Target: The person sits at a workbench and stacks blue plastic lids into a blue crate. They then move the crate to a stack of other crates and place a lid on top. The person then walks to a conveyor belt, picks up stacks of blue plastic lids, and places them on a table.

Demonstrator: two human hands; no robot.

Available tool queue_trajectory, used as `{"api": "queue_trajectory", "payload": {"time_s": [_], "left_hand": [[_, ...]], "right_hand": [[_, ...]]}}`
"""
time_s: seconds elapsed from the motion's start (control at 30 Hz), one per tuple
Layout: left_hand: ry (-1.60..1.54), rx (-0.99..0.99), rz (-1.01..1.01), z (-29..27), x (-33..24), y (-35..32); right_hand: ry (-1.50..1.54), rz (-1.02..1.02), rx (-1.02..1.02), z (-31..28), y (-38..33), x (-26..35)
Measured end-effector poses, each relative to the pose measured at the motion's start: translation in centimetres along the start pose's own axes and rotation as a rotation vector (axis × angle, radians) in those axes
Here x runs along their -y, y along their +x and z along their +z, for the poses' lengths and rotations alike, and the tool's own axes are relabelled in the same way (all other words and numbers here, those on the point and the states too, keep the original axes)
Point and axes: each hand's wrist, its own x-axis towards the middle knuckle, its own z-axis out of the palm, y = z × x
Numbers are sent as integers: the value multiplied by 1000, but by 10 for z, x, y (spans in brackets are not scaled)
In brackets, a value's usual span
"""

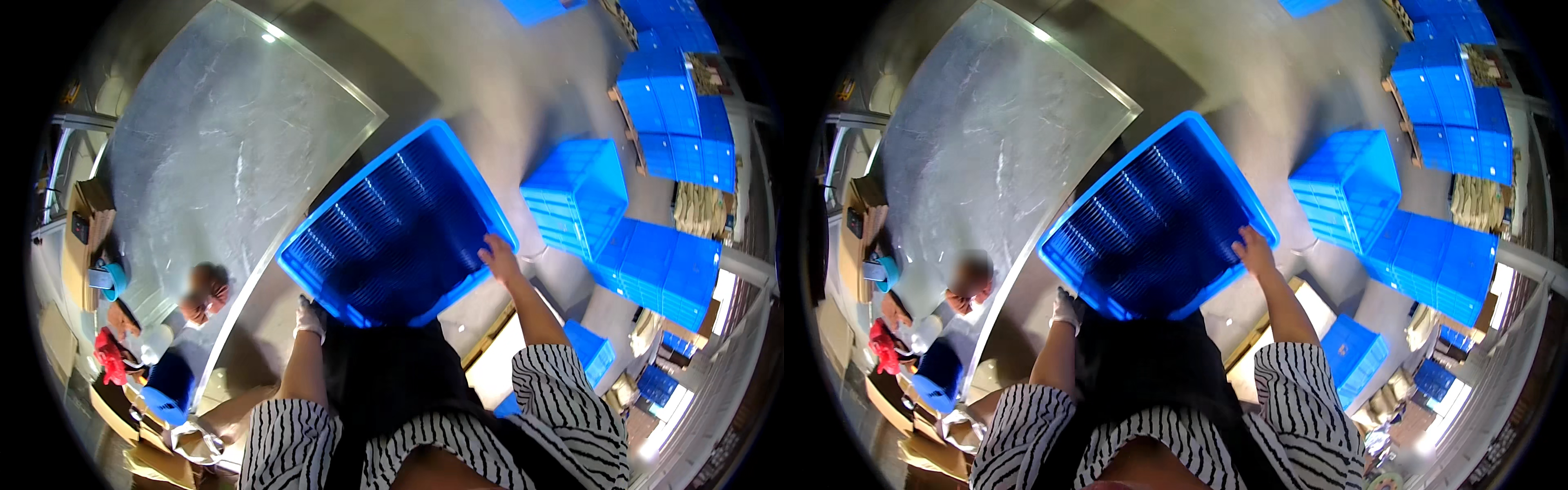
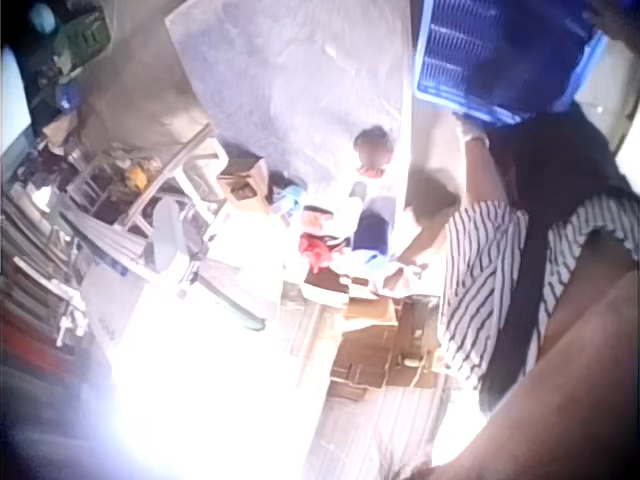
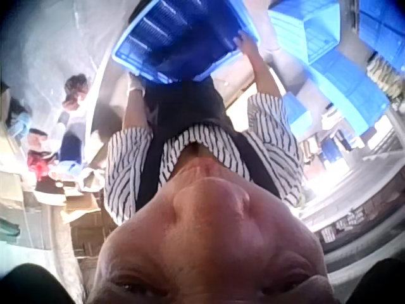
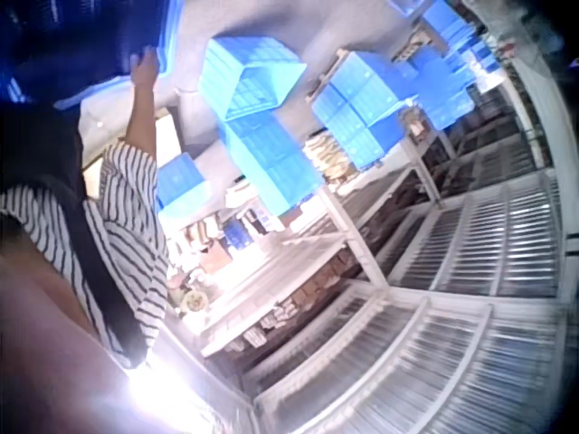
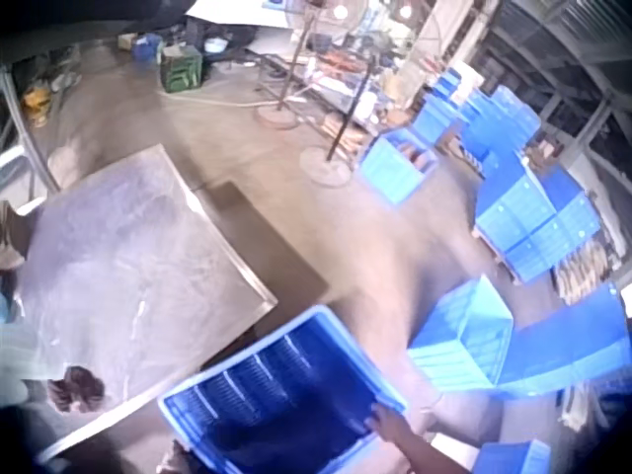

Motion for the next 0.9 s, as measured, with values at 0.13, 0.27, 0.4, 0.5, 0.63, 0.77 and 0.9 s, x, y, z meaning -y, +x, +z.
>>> {"api": "queue_trajectory", "payload": {"time_s": [0.13, 0.27, 0.4, 0.5, 0.63, 0.77, 0.9], "left_hand": [[54, -38, 115, 17, 22, 43], [-80, 127, 115, 16, 37, 60], [11, 348, 167, -35, 46, 113], [6, 181, 205, -30, 62, 97], [800, 227, 752, -31, 88, 119], [45, 307, 411, -84, 109, 70], [110, 213, 278, -61, 99, -20]], "right_hand": [[63, 177, -309, -1, 126, -47], [979, 581, 224, -7, 203, -32], [920, 557, 239, 28, 233, -52], [940, 523, 248, 30, 237, -52], [1022, 554, 140, 53, 222, -131], [1201, 697, 237, 10, 163, -49], [1214, 677, 39, -41, 60, -77]]}}
